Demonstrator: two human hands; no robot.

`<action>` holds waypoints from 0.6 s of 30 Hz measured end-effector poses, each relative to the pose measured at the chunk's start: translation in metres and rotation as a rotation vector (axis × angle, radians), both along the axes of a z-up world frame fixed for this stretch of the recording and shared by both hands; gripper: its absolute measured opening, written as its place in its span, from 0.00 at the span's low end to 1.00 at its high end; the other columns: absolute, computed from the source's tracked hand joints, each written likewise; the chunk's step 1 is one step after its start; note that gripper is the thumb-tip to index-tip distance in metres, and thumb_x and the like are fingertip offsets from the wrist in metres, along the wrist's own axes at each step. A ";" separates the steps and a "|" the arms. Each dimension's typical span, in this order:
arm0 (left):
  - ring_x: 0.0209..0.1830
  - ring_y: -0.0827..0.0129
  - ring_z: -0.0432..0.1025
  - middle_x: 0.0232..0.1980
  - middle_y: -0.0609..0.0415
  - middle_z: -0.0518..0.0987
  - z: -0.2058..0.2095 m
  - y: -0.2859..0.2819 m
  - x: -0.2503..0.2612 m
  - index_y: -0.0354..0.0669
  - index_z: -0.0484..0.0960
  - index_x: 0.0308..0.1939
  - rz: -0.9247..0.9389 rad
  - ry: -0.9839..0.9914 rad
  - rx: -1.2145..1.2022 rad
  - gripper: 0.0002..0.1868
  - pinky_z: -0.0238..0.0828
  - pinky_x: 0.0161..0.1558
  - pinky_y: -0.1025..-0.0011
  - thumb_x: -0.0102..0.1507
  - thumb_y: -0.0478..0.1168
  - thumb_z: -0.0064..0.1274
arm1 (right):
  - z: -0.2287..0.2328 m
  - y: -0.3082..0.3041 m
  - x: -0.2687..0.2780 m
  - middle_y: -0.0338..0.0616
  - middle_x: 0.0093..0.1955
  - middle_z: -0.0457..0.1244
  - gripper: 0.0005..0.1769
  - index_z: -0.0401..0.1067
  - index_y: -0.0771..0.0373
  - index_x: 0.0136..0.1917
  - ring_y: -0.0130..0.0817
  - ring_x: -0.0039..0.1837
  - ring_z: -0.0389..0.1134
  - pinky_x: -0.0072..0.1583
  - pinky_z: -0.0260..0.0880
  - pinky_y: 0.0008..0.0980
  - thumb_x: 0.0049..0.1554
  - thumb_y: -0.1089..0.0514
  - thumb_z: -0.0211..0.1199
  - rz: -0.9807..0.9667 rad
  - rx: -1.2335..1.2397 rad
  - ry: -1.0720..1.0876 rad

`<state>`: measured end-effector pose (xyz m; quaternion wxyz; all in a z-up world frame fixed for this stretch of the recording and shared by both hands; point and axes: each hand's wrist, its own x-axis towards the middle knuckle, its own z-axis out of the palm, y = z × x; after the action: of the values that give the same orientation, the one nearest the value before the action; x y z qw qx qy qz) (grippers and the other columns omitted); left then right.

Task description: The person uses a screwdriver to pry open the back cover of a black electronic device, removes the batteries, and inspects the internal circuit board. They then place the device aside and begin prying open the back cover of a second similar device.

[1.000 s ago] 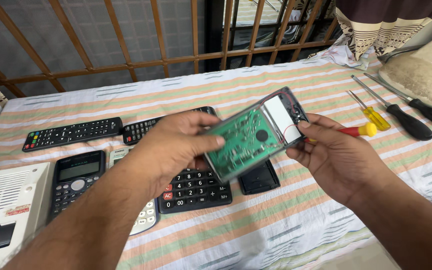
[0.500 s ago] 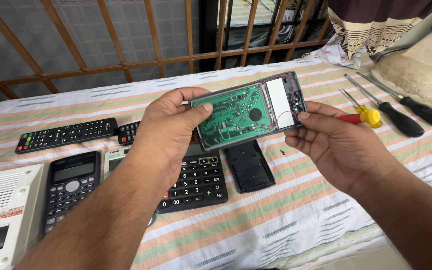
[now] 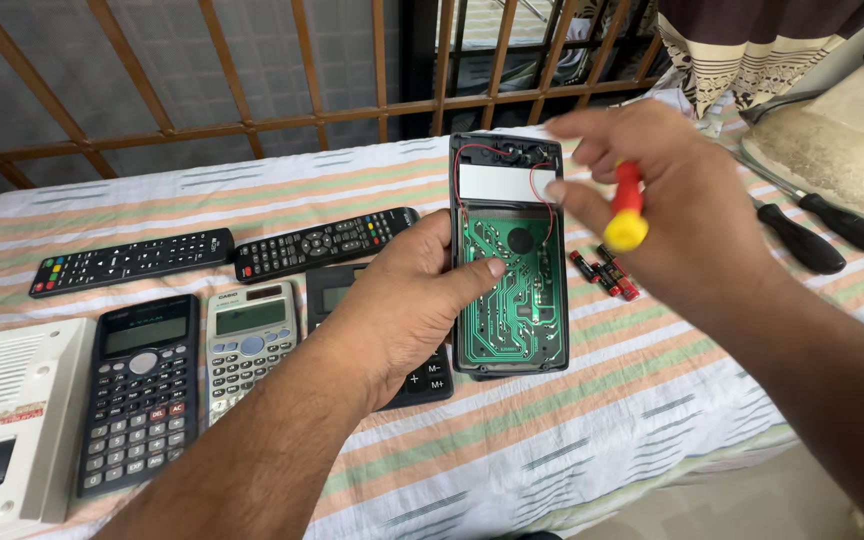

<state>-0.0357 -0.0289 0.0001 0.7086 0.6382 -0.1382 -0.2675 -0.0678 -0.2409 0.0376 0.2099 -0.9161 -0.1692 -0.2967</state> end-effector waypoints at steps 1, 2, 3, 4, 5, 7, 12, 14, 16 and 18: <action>0.49 0.71 0.78 0.49 0.52 0.84 -0.001 0.000 -0.001 0.40 0.78 0.55 0.000 -0.005 -0.039 0.15 0.77 0.52 0.69 0.64 0.37 0.51 | 0.001 0.004 -0.001 0.44 0.49 0.64 0.23 0.75 0.59 0.64 0.37 0.53 0.66 0.54 0.69 0.36 0.55 0.58 0.72 -0.004 -0.055 0.011; 0.49 0.71 0.78 0.49 0.52 0.84 -0.001 0.000 -0.002 0.40 0.78 0.56 0.000 -0.009 -0.077 0.15 0.77 0.52 0.69 0.65 0.36 0.51 | 0.001 0.008 0.000 0.45 0.47 0.64 0.24 0.76 0.58 0.63 0.40 0.51 0.66 0.53 0.68 0.38 0.53 0.58 0.74 -0.007 -0.110 0.021; 0.50 0.71 0.77 0.50 0.52 0.83 -0.001 -0.001 -0.002 0.40 0.78 0.56 -0.005 -0.015 -0.111 0.16 0.77 0.53 0.69 0.65 0.36 0.52 | 0.000 0.011 -0.001 0.46 0.45 0.64 0.24 0.77 0.57 0.61 0.43 0.50 0.65 0.52 0.67 0.40 0.51 0.58 0.75 -0.017 -0.161 0.031; 0.49 0.71 0.78 0.49 0.52 0.83 -0.001 -0.002 -0.003 0.40 0.78 0.56 -0.004 -0.012 -0.105 0.16 0.77 0.52 0.69 0.65 0.36 0.51 | -0.001 0.013 -0.002 0.46 0.46 0.64 0.24 0.77 0.57 0.61 0.44 0.51 0.65 0.53 0.66 0.41 0.51 0.59 0.75 -0.010 -0.169 0.006; 0.49 0.71 0.78 0.49 0.52 0.83 0.000 -0.003 -0.004 0.40 0.77 0.56 -0.001 -0.008 -0.097 0.16 0.77 0.52 0.69 0.65 0.36 0.51 | -0.002 0.016 -0.003 0.46 0.48 0.64 0.24 0.77 0.58 0.62 0.45 0.53 0.65 0.54 0.66 0.42 0.51 0.60 0.74 -0.002 -0.177 -0.018; 0.48 0.71 0.78 0.49 0.52 0.84 0.000 -0.004 -0.005 0.41 0.77 0.56 0.010 0.002 -0.086 0.16 0.77 0.51 0.70 0.65 0.36 0.51 | -0.004 0.019 -0.004 0.45 0.50 0.64 0.22 0.77 0.58 0.61 0.46 0.55 0.65 0.55 0.67 0.42 0.52 0.61 0.73 0.019 -0.181 -0.047; 0.47 0.72 0.78 0.48 0.52 0.84 0.001 -0.006 -0.004 0.40 0.77 0.56 0.033 0.000 -0.076 0.15 0.77 0.51 0.70 0.64 0.34 0.51 | -0.006 0.022 -0.004 0.44 0.52 0.64 0.23 0.76 0.58 0.60 0.43 0.58 0.66 0.57 0.69 0.39 0.51 0.62 0.73 0.051 -0.098 -0.025; 0.48 0.71 0.78 0.49 0.52 0.83 -0.001 -0.007 -0.005 0.40 0.76 0.57 0.009 -0.052 -0.105 0.16 0.77 0.52 0.70 0.65 0.33 0.50 | -0.005 0.023 -0.003 0.45 0.52 0.63 0.22 0.76 0.58 0.60 0.43 0.57 0.66 0.57 0.68 0.40 0.52 0.62 0.73 0.030 -0.100 -0.030; 0.49 0.71 0.78 0.49 0.52 0.83 -0.002 -0.006 -0.005 0.40 0.76 0.57 0.005 -0.076 -0.107 0.16 0.77 0.53 0.70 0.65 0.33 0.50 | -0.003 0.024 0.000 0.45 0.51 0.63 0.22 0.76 0.58 0.60 0.43 0.56 0.66 0.57 0.68 0.40 0.52 0.62 0.74 0.027 -0.106 -0.028; 0.49 0.73 0.78 0.49 0.54 0.83 -0.004 -0.006 -0.006 0.41 0.76 0.57 0.016 -0.068 -0.079 0.16 0.77 0.54 0.71 0.64 0.33 0.50 | -0.002 0.026 0.001 0.44 0.51 0.64 0.21 0.77 0.58 0.59 0.43 0.56 0.66 0.57 0.68 0.41 0.51 0.62 0.74 0.035 -0.114 -0.015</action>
<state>-0.0415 -0.0349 -0.0040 0.7301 0.6196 -0.1675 -0.2343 -0.0669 -0.2154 0.0352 0.1614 -0.9211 -0.2035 -0.2899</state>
